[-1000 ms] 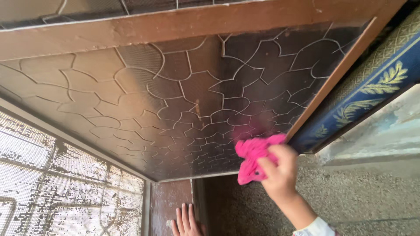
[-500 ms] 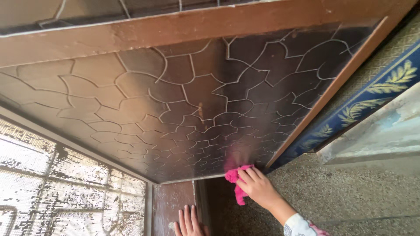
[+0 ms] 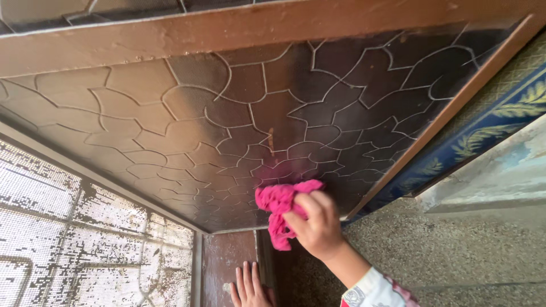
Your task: The person wipes the lower edge and side of a brown metal window frame with a pink cloth, then moves to the adjacent patterned glass pane and wipes it. The person continues wiping the frame and glass repeatedly.
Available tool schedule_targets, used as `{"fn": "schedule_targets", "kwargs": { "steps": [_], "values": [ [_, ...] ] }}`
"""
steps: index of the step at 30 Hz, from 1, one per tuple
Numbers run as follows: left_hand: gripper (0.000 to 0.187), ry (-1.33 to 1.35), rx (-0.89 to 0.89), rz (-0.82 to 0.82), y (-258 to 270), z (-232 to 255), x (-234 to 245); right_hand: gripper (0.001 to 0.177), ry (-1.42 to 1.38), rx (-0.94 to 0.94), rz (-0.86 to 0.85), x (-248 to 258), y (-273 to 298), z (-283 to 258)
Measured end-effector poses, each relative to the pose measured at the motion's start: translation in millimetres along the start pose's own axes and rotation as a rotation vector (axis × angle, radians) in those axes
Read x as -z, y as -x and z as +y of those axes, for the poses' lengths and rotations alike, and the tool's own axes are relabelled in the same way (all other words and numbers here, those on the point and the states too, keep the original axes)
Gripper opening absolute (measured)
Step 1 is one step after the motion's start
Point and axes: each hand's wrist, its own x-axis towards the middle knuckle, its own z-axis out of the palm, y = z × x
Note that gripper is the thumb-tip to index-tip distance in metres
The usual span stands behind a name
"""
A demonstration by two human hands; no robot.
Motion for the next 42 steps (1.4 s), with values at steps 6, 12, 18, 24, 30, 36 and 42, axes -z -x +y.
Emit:
{"fn": "schedule_targets", "kwargs": {
  "steps": [6,12,18,24,30,36,42],
  "values": [
    [0.081,0.027,0.004,-0.008,-5,11,17,0.022,-0.053,0.106,-0.348,-26,79,-3],
    [0.079,0.008,0.019,-0.043,-9,14,26,0.020,-0.057,-0.148,-0.499,-6,130,21],
    [0.081,-0.009,0.038,-0.148,-11,17,36,0.020,-0.098,-0.758,-0.187,48,97,56],
    [0.081,0.001,0.060,-0.122,-15,22,39,0.024,0.172,-0.191,-0.157,48,114,62],
    [0.079,0.003,0.072,-0.197,-18,21,46,0.029,0.144,-0.275,-0.413,13,179,49],
    [0.080,0.007,0.063,-0.240,-22,20,50,0.032,0.169,-0.550,-0.343,-19,185,9],
    [0.076,-0.007,0.046,-0.168,-19,23,46,0.021,0.039,-0.644,-0.432,-54,167,-33]
  ]
}}
